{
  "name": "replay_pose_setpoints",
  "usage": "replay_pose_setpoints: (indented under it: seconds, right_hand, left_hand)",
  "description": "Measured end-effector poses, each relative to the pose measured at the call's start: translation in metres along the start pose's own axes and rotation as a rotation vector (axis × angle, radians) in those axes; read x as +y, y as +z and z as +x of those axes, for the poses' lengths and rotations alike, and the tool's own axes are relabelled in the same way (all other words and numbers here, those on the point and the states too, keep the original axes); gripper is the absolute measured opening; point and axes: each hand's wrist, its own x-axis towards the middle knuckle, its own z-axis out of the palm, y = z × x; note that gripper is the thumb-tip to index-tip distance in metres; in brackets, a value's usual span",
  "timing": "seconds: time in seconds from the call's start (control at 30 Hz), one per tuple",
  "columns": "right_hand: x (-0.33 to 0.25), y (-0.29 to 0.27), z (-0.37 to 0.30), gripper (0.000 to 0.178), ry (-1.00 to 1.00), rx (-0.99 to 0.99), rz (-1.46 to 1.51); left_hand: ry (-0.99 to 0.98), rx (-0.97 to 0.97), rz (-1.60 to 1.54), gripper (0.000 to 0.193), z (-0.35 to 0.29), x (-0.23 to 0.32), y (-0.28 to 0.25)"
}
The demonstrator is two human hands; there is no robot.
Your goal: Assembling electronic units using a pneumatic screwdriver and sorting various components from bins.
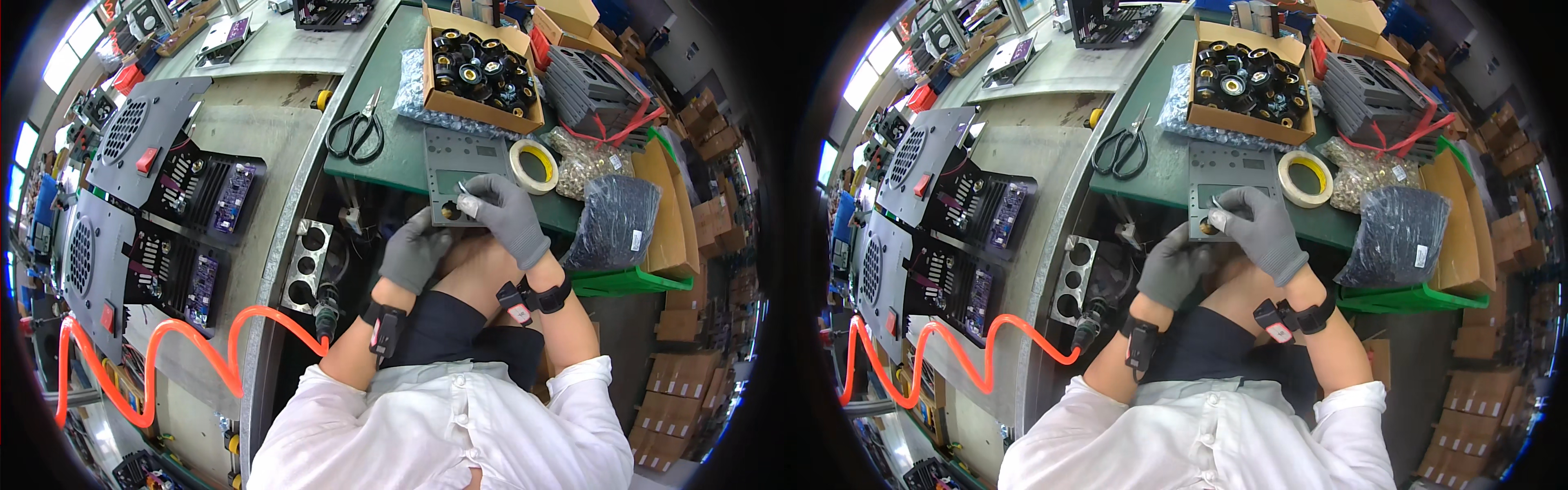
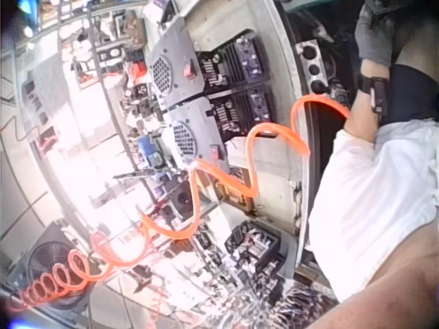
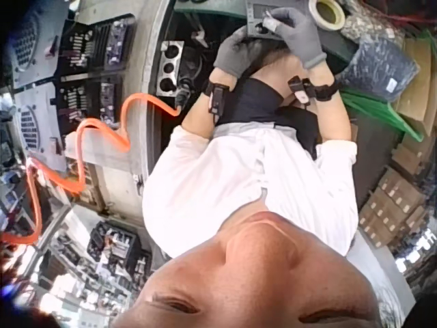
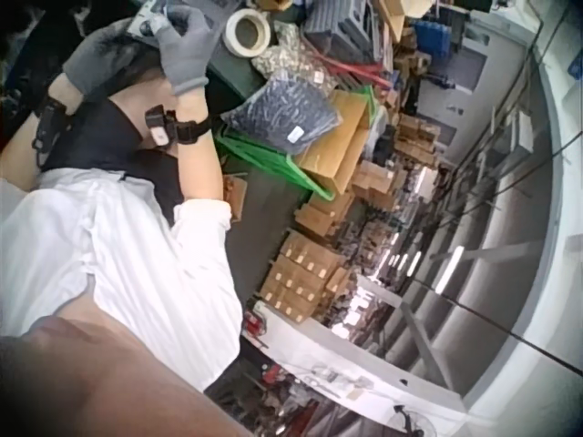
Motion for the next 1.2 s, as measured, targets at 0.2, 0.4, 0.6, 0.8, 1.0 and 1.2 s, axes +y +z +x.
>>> replay_pose_setpoints:
  seconds: [0.2, 0.4, 0.6, 0.8, 1.0, 1.2]
  right_hand:
    - [0.016, -0.007, -0.010, 0.025, -0.013, 0.018, -0.005]
    - [0.017, -0.011, -0.017, 0.025, -0.007, 0.026, -0.039]
    - [0.018, -0.013, -0.022, 0.026, -0.026, 0.035, -0.030]
    - [0.012, -0.011, -0.025, 0.027, -0.112, 0.000, -0.231]
    - [0.004, -0.013, -0.028, 0.029, -0.100, -0.043, -0.252]
    - [0.002, -0.018, -0.021, 0.023, -0.311, -0.080, -0.430]
  left_hand:
    - [-0.183, -0.182, -0.723, 0.030, 0.010, -0.030, 0.004]
    - [-0.186, -0.186, -0.751, 0.033, -0.001, -0.047, 0.012]
    - [-0.243, -0.227, -0.882, 0.035, -0.001, -0.047, 0.016]
    - [-0.272, -0.182, -0.857, 0.035, -0.004, -0.039, 0.016]
    - [-0.208, -0.251, -0.702, 0.037, -0.003, -0.029, 0.019]
    - [-0.233, -0.113, -0.575, 0.039, -0.009, -0.009, 0.029]
